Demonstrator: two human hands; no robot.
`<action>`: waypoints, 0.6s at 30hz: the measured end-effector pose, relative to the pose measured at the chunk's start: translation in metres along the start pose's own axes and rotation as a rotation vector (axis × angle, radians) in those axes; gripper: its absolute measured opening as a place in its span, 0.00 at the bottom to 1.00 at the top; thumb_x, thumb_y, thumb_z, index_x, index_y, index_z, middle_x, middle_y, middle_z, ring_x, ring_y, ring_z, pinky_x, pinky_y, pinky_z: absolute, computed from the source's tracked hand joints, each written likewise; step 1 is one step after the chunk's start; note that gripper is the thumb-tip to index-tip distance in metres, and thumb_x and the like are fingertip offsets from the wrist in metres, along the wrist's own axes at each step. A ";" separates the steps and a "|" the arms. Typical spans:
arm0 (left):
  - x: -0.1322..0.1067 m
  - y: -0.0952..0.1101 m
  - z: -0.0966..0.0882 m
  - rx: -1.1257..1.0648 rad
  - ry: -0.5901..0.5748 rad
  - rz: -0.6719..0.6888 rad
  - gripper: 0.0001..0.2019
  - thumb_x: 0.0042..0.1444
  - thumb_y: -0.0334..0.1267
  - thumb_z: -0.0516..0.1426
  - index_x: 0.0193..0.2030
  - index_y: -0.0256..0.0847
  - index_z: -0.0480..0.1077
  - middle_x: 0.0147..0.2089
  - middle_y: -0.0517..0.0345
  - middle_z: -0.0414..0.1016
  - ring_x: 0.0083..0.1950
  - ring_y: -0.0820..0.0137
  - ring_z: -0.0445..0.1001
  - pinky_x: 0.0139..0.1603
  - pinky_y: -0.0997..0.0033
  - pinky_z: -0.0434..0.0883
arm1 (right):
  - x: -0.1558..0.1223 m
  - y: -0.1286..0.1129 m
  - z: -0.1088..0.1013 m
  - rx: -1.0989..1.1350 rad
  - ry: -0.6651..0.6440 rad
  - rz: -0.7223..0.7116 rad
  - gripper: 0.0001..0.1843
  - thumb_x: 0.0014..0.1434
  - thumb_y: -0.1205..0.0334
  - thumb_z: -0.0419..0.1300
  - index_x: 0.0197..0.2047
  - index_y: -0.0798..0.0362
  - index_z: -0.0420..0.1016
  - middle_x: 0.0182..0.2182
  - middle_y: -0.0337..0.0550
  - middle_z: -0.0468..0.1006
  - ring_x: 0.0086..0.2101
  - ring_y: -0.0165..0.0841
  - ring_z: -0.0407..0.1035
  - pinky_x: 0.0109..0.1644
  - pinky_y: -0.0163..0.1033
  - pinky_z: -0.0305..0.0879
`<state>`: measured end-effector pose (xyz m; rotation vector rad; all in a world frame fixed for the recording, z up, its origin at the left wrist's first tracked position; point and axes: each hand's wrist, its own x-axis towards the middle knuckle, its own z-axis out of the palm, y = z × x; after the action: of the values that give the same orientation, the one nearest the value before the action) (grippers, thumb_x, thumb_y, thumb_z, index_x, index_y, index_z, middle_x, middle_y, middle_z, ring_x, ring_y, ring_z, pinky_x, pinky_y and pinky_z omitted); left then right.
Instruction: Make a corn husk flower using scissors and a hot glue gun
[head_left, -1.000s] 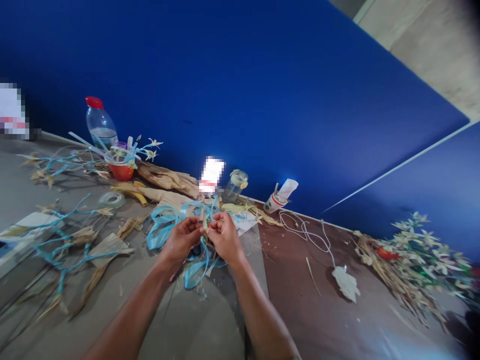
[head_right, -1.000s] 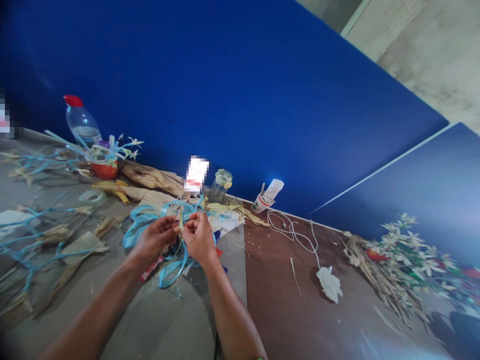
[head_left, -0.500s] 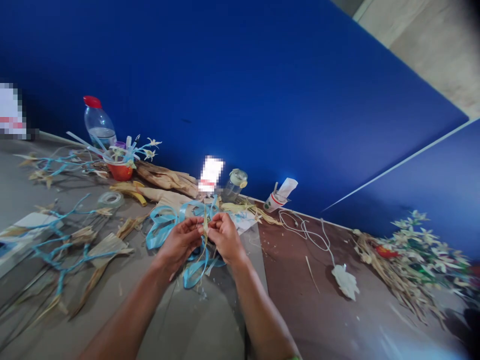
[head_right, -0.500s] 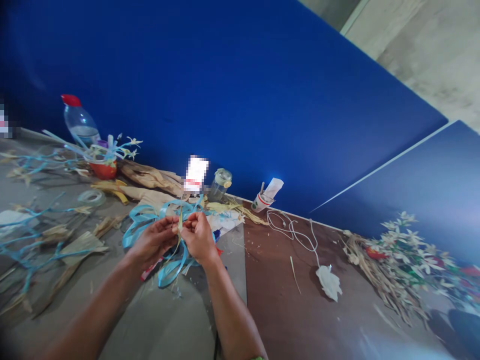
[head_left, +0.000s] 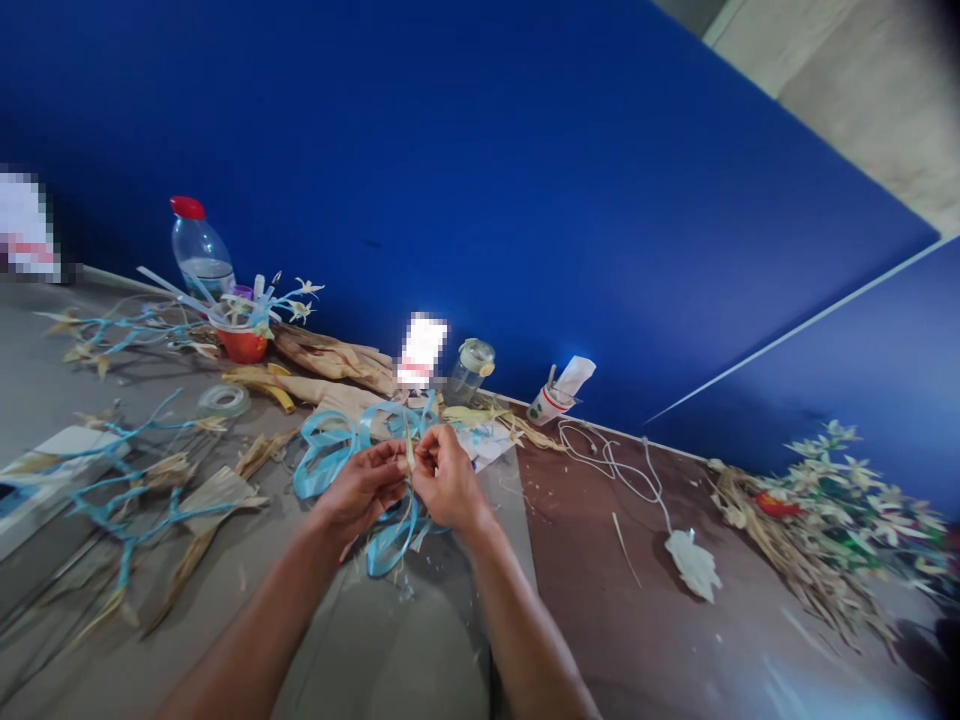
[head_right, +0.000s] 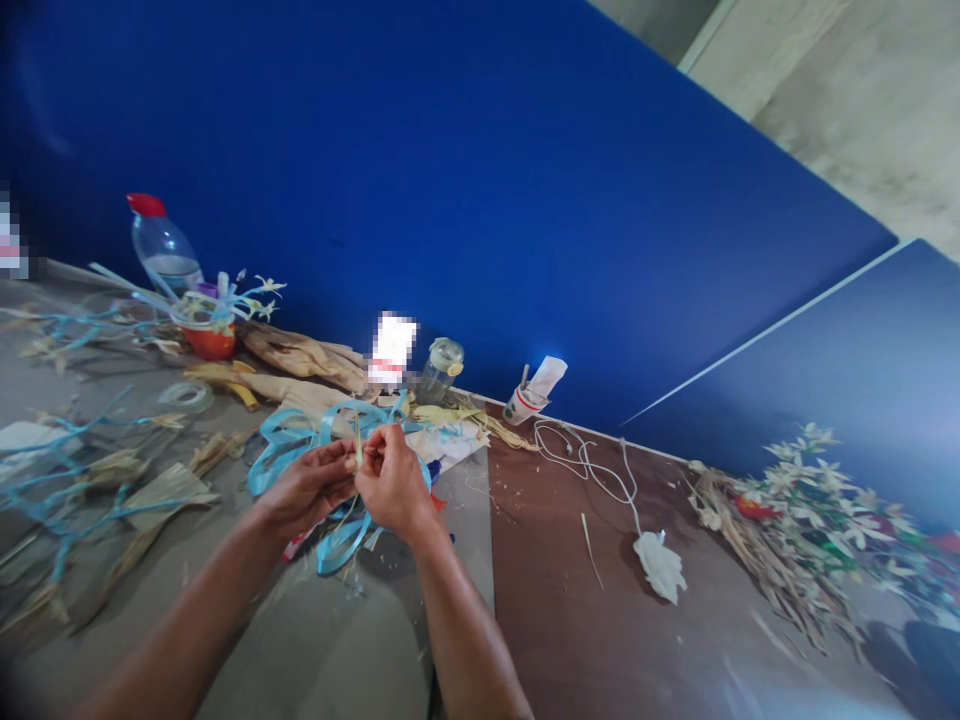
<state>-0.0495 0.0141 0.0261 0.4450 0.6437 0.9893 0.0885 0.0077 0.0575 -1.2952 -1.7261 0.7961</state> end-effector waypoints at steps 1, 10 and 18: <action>-0.002 0.003 -0.001 0.002 -0.019 0.000 0.14 0.38 0.31 0.68 0.34 0.36 0.73 0.27 0.59 0.73 0.23 0.78 0.70 0.26 0.80 0.69 | 0.001 0.003 -0.003 -0.035 0.024 0.001 0.08 0.50 0.69 0.53 0.34 0.49 0.58 0.24 0.33 0.64 0.25 0.29 0.62 0.30 0.35 0.59; -0.008 0.022 -0.009 -0.104 -0.050 0.086 0.22 0.39 0.26 0.67 0.44 0.37 0.71 0.27 0.62 0.69 0.20 0.83 0.64 0.22 0.83 0.67 | 0.019 0.032 -0.055 0.233 0.335 0.111 0.15 0.47 0.64 0.58 0.40 0.52 0.63 0.27 0.35 0.70 0.25 0.28 0.64 0.30 0.34 0.60; -0.005 0.021 -0.012 -0.142 0.008 0.156 0.18 0.40 0.26 0.67 0.39 0.38 0.69 0.26 0.63 0.71 0.18 0.84 0.64 0.23 0.83 0.68 | 0.026 0.045 -0.074 0.410 0.629 0.195 0.12 0.43 0.62 0.59 0.34 0.54 0.67 0.18 0.28 0.63 0.18 0.23 0.55 0.23 0.30 0.51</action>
<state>-0.0719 0.0208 0.0317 0.3697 0.5480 1.1771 0.1708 0.0462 0.0600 -1.2578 -0.8975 0.7029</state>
